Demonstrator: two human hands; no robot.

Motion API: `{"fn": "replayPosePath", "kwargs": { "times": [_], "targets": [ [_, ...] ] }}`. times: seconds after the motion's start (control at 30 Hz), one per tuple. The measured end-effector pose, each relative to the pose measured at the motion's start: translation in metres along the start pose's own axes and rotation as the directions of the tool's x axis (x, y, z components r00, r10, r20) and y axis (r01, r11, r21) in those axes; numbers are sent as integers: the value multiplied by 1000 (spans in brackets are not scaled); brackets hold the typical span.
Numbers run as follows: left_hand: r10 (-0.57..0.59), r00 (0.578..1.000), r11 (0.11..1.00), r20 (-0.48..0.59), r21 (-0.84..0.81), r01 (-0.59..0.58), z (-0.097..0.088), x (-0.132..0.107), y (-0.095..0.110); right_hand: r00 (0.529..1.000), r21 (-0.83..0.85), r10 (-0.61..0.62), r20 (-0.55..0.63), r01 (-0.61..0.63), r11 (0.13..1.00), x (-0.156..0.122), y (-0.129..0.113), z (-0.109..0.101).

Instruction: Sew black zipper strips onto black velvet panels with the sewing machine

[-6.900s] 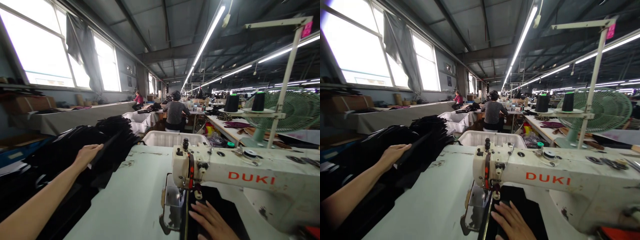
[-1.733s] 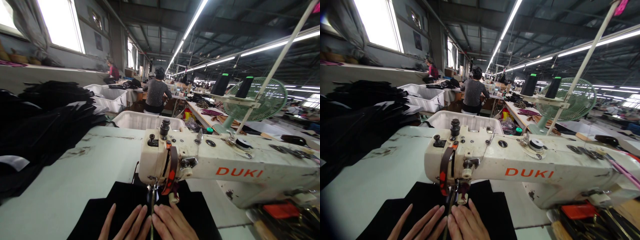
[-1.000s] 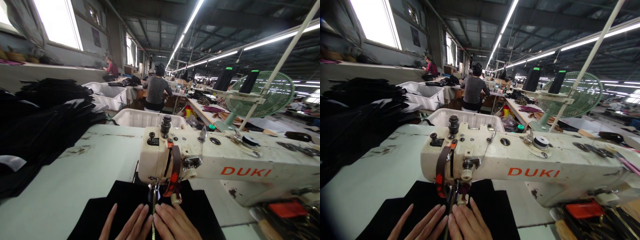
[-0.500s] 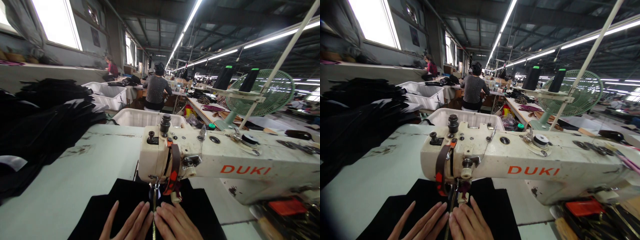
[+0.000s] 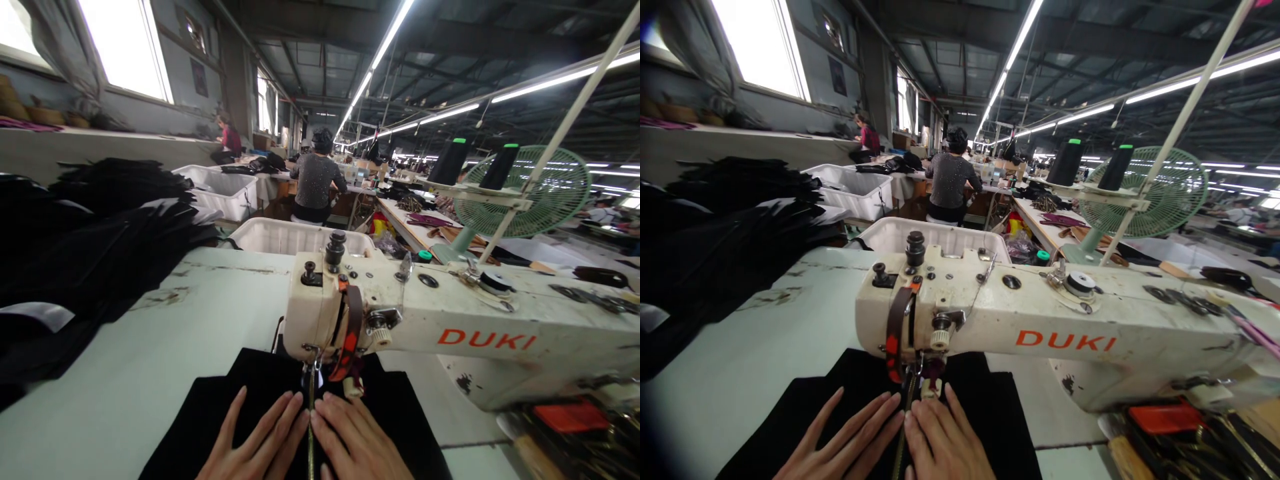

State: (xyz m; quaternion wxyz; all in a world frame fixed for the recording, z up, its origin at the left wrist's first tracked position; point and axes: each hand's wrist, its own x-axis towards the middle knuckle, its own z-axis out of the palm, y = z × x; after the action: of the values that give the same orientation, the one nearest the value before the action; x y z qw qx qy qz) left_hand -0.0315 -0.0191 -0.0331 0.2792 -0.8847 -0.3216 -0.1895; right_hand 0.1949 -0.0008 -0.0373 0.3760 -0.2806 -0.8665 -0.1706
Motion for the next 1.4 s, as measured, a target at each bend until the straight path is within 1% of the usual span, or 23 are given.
{"fn": "replayPosePath", "kwargs": {
  "times": [0.07, 0.17, 0.3, 0.37, 0.47, 0.63, 0.7, 0.83, 0.93, 1.03, 1.13, 1.2, 1.3, 1.33, 1.4],
  "targets": [
    [-14, 998, 999, 64, -43, 17, -3, 4, -5, 997, 10, 10, 79, -11, 1000, 5, 3, -2],
    [-23, 988, 992, 155, -122, 42, -5, 9, -9, 990, 31, 41, 137, -46, 998, 10, 7, -3],
    [-41, 982, 977, 186, -198, 78, -11, 17, -10, 972, 30, 88, 217, -97, 995, 11, 9, -5],
    [-51, 975, 972, 216, -213, 98, -17, 20, -11, 966, 21, 73, 249, -80, 997, 12, 9, -7],
    [-32, 968, 971, 247, -223, 89, -22, 22, -14, 966, 19, 42, 256, -48, 999, 14, 9, -10],
    [-9, 964, 965, 266, -252, 79, -23, 20, -16, 966, 14, 23, 256, -27, 1000, 18, 11, -11],
    [-18, 964, 959, 265, -268, 91, -23, 20, -16, 971, 21, 18, 236, -24, 999, 20, 12, -13],
    [-75, 964, 939, 257, -308, 155, -26, 20, -14, 976, 19, 40, 213, -45, 999, 21, 13, -19],
    [-75, 953, 927, 293, -332, 174, -27, 22, -14, 969, 17, 73, 234, -79, 997, 22, 11, -22],
    [-63, 926, 911, 372, -357, 205, -26, 26, -16, 928, 44, 120, 353, -144, 989, 25, 10, -25],
    [-81, 904, 900, 421, -359, 248, -28, 29, -13, 855, 62, 167, 491, -225, 972, 31, 6, -33],
    [-88, 903, 905, 421, -345, 249, -37, 24, -5, 804, 86, 196, 561, -292, 952, 32, 0, -46],
    [-20, 937, 922, 350, -357, 153, -59, 5, 17, 744, 135, 258, 616, -423, 896, 26, -21, -72],
    [-22, 954, 927, 300, -351, 132, -66, -3, 26, 737, 151, 273, 618, -453, 879, 22, -31, -80],
    [-85, 973, 937, 215, -316, 152, -75, -17, 42, 753, 188, 276, 597, -466, 865, 11, -48, -89]
  ]
}}
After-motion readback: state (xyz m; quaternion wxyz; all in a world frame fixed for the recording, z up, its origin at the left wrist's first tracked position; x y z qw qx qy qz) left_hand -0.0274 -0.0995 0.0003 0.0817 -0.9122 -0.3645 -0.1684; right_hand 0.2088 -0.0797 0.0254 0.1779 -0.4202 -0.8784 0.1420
